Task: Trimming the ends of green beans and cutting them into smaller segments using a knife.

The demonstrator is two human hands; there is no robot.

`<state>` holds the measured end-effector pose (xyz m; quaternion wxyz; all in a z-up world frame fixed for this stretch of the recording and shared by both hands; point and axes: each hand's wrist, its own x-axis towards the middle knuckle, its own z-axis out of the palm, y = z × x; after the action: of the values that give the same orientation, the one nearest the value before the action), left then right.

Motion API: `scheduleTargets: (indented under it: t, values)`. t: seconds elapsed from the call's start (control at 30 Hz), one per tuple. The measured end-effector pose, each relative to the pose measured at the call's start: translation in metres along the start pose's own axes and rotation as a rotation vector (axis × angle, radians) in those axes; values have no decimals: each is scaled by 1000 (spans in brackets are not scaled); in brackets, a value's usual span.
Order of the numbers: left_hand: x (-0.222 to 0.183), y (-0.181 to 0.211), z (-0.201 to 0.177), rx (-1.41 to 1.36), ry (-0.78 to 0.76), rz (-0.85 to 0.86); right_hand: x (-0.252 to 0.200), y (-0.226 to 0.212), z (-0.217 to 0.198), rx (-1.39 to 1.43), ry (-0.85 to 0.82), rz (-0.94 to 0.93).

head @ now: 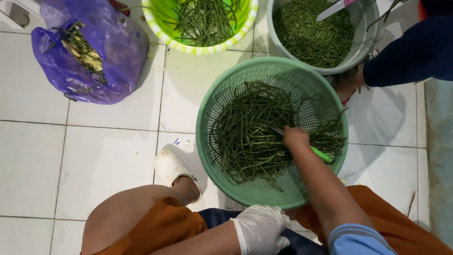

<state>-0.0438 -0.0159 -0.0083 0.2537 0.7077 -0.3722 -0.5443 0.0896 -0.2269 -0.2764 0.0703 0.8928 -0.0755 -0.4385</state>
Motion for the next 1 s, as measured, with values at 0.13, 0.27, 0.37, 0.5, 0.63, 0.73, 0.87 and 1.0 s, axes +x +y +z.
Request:
scheduleTargets:
  t: [0.13,0.27,0.37,0.5,0.63,0.73,0.87,1.0]
  values:
    - [3,-3,8,26,56,5,-11,1,-10,-61,-50,-25]
    - [-6,6,-5,-3,-10,-2,-44,6,-41,-50,-7,-82]
    - [-10,12,-6,1,-9,-20,-86,6,-81,18,0,-102]
    - [-5,13,3,74,157,-10,-129,11,-129,128,19,-193]
    - [-5,10,4,121,252,44,-167,27,-156,204,-17,-248]
    - [-11,12,-3,118,303,21,-189,40,-161,185,116,-417]
    - [-9,0,-10,-24,528,-83,-265,40,-179,643,43,-247]
    - [-12,-8,-25,-445,941,-29,-284,43,-166,984,89,-376]
